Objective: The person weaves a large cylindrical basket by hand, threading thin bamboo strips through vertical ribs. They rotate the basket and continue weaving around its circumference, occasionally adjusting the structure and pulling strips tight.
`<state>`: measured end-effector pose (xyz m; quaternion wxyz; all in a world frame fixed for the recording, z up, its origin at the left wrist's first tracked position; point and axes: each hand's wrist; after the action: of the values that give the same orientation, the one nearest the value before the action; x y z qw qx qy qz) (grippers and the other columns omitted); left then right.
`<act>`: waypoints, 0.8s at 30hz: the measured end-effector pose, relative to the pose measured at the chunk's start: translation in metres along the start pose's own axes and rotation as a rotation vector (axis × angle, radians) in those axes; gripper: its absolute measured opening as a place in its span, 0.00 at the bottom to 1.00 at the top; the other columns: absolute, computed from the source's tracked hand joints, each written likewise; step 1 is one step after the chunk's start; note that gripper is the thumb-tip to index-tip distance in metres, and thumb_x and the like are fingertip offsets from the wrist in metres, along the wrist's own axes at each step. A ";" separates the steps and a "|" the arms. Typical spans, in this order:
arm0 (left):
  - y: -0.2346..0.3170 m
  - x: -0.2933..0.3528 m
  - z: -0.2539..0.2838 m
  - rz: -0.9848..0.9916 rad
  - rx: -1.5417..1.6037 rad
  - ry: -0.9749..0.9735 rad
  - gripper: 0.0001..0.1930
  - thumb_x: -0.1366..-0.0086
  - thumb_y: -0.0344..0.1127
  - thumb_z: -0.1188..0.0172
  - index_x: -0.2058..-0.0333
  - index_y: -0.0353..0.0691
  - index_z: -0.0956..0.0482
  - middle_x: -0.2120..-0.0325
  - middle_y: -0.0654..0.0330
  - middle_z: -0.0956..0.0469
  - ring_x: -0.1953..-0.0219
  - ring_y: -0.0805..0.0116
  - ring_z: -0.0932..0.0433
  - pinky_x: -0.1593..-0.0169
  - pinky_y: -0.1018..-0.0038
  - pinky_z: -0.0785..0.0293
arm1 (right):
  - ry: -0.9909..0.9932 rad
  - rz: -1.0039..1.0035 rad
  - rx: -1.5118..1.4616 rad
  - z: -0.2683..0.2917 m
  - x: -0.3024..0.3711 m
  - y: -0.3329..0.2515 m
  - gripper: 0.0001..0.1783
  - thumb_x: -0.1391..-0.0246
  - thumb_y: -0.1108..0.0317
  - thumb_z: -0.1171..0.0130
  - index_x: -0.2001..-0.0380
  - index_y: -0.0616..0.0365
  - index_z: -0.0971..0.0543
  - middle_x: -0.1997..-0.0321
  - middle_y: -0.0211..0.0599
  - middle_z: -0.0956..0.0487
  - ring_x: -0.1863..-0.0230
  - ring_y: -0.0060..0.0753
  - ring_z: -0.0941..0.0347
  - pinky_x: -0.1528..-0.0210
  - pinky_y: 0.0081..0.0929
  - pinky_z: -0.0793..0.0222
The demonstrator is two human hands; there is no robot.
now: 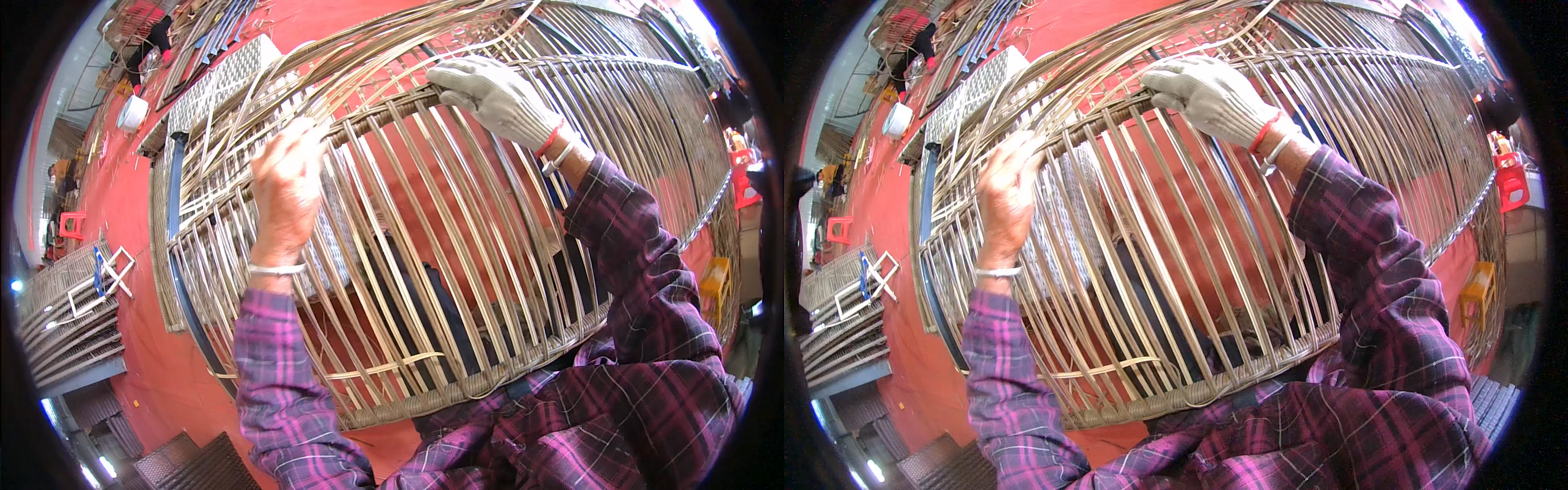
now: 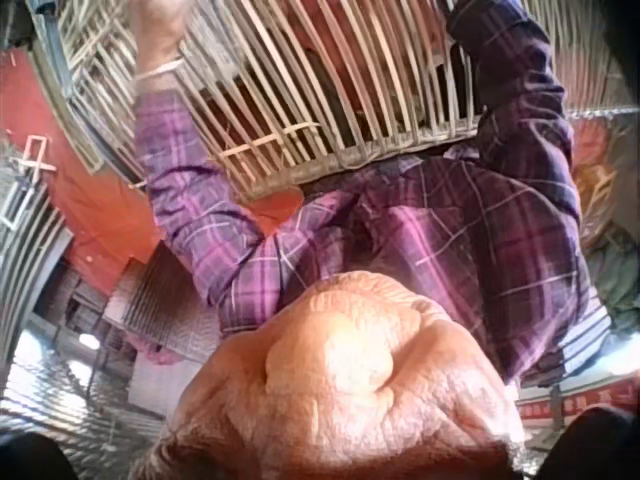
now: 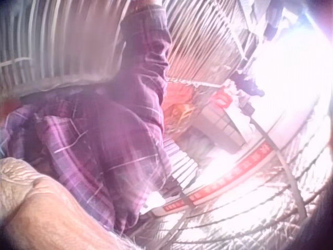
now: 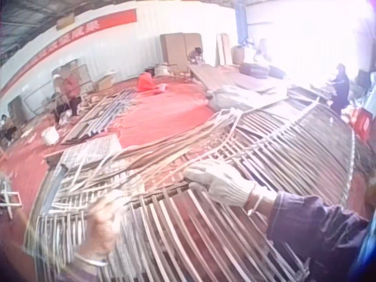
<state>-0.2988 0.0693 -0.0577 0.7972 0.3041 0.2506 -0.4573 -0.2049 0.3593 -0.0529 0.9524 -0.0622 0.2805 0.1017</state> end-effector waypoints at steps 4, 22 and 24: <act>0.028 -0.031 -0.057 -0.107 0.014 -0.066 0.11 0.40 0.32 0.36 0.58 0.39 0.17 0.57 0.56 0.18 0.57 0.56 0.19 0.55 0.62 0.25 | -0.044 0.025 -0.126 -0.010 -0.006 0.008 0.06 0.41 0.64 0.47 0.67 0.50 0.21 0.68 0.37 0.20 0.66 0.45 0.21 0.66 0.42 0.27; 0.042 -0.057 -0.087 0.007 0.089 -0.206 0.10 0.34 0.33 0.41 0.57 0.37 0.17 0.64 0.51 0.18 0.63 0.51 0.19 0.60 0.62 0.24 | -0.316 -0.059 0.037 0.016 -0.007 0.007 0.06 0.44 0.69 0.44 0.64 0.57 0.22 0.69 0.40 0.22 0.65 0.42 0.20 0.63 0.37 0.23; 0.042 -0.058 -0.088 -0.004 0.060 -0.216 0.10 0.34 0.34 0.42 0.57 0.38 0.17 0.64 0.52 0.18 0.63 0.51 0.19 0.60 0.61 0.24 | -0.322 -0.068 0.041 0.017 -0.010 0.004 0.05 0.44 0.69 0.44 0.66 0.58 0.22 0.72 0.41 0.22 0.67 0.43 0.20 0.66 0.38 0.23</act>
<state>-0.2988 0.1827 -0.0687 0.8093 0.2763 0.1502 -0.4962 -0.2050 0.3651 -0.0339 0.9890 -0.0351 0.1238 0.0723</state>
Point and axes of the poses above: each hand's wrist, its own x-axis away from the middle knuckle, its own z-axis out of the back of the hand, y = z × x
